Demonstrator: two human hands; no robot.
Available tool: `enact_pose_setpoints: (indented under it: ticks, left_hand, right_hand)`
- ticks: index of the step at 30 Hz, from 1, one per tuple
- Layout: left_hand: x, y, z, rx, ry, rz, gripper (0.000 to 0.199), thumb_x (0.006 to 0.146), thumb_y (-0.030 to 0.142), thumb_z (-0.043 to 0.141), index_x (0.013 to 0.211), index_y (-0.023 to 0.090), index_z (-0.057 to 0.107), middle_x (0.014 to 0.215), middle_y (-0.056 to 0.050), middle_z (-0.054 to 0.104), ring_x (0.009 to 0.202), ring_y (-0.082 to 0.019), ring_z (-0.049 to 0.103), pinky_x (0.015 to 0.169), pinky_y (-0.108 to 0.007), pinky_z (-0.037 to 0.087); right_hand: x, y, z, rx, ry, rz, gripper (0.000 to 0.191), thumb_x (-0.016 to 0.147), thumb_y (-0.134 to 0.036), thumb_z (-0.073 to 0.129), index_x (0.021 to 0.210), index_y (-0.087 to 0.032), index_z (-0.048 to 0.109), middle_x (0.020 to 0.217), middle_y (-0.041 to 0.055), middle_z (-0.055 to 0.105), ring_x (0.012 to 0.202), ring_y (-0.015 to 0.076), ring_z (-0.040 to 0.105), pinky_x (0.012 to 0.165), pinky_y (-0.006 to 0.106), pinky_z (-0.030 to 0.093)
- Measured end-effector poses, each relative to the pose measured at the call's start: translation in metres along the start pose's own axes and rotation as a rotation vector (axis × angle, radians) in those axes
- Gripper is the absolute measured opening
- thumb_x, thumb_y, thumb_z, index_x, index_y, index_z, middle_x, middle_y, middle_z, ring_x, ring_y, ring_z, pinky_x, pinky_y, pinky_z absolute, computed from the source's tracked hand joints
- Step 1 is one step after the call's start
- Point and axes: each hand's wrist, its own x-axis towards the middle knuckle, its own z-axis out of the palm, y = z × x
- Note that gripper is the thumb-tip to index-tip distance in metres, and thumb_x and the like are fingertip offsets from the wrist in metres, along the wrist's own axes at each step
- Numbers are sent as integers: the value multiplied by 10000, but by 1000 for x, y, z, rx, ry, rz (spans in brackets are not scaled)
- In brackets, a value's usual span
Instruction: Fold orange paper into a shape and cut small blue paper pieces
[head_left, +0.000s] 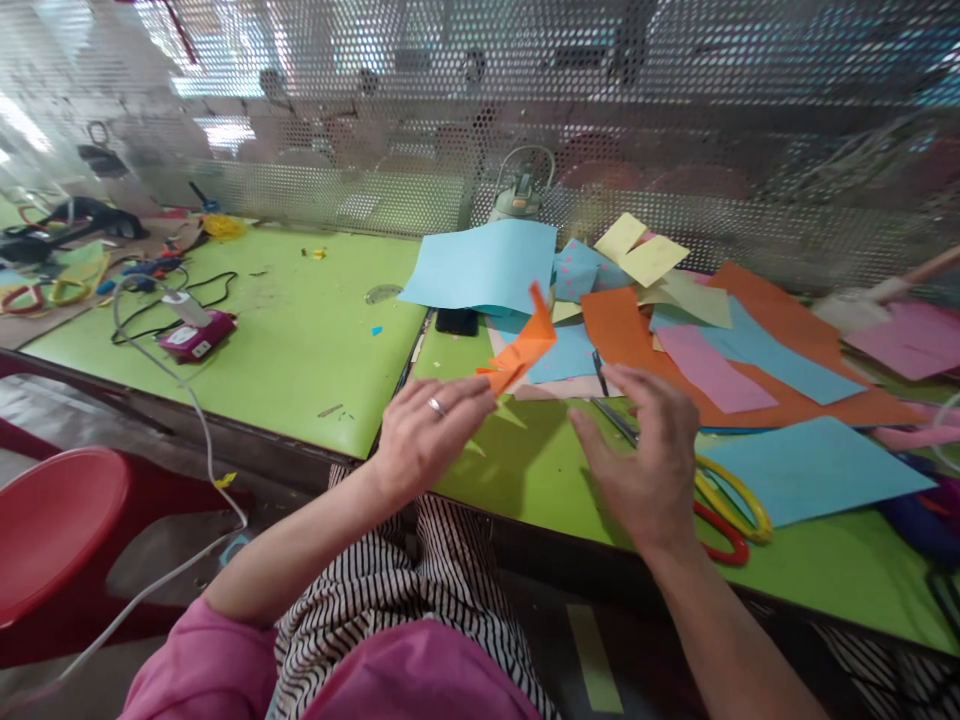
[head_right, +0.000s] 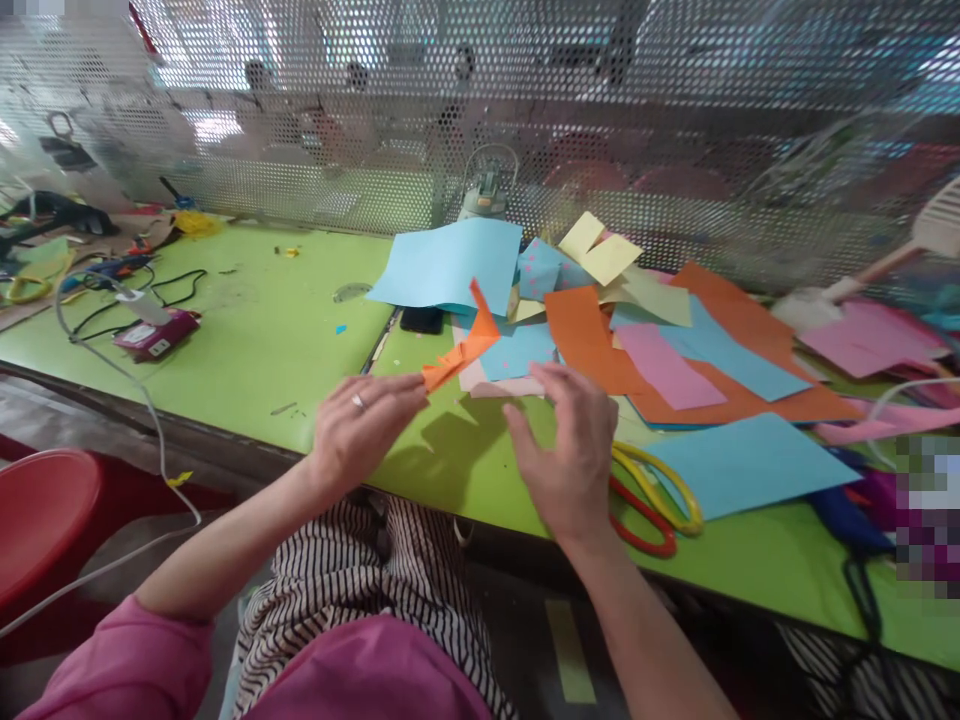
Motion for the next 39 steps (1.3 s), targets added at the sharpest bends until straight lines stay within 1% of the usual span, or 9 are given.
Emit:
enact_pose_setpoints:
  ticks: [2,4,8,15,22,25,28,33,39]
  left_hand:
    - [-16,13,0,163,-38,219,192,951,111,546,1089,166,668,1130,-86,759,968,-174,715,775,-299,524]
    - [-33,24,5,222,-99,248,194,966,92,505,1066,141,664,1091,-90,768,931,-168,718,756,-291,529]
    - [-55,35,12,159,-208,203,187,979,139,508,1094,107,652,1058,-85,774,895,-185,726,763,-305,549]
    - [-54,23,1,-120,-419,13,267,989,91,416,1142,146,627,1052,-93,772,900,-179,739,782,-316,592]
    - [-52,16,-6,-191,-407,-72,252,979,104,472,1175,184,608,1184,-96,721,1015,-155,707,831,-273,583]
    - [-46,9,-16,-116,-356,-182,254,957,115,512,1182,174,612,1163,-107,702,1040,-184,674,893,-342,558]
    - [-40,1,-23,-115,-431,-239,225,938,129,537,1129,177,645,1095,-87,708,1009,-195,654,908,-381,534]
    - [-41,1,-25,-157,-530,-167,149,954,204,561,1016,177,694,1035,-60,748,915,-182,656,842,-347,526]
    - [-48,4,-27,-56,-519,-5,194,966,225,562,1108,160,676,1121,-67,755,928,-190,671,798,-343,514]
  right_hand:
    - [-17,-10,0,-149,-100,-297,330,895,-255,658,1221,-221,611,1161,111,687,1104,270,603,957,452,444]
    - [-37,-15,3,-180,-227,-375,245,918,-227,624,1161,-198,631,1072,97,713,1007,254,625,886,418,458]
    - [-64,-15,9,-176,-349,-285,185,949,-237,567,1091,-181,672,1025,83,734,953,243,630,829,400,441]
    - [-68,-22,8,-168,-380,-205,185,939,-337,596,1029,-198,678,983,81,717,915,239,641,810,394,450]
    - [-71,-28,19,-183,-349,-69,123,941,-338,579,925,-222,618,909,61,673,868,237,625,782,392,461]
    - [-68,-26,22,-172,-358,-48,136,934,-344,584,899,-215,610,894,67,666,851,241,613,765,391,461]
    - [-64,-24,22,-155,-350,-79,130,930,-329,592,887,-209,615,879,66,651,836,235,604,752,382,467]
    - [-60,-23,16,-64,-417,-124,102,937,-226,573,959,-232,672,894,51,658,838,213,611,761,370,483]
    - [-57,-18,9,-38,-464,-147,144,958,-235,532,983,-232,673,872,57,671,804,215,624,716,368,493]
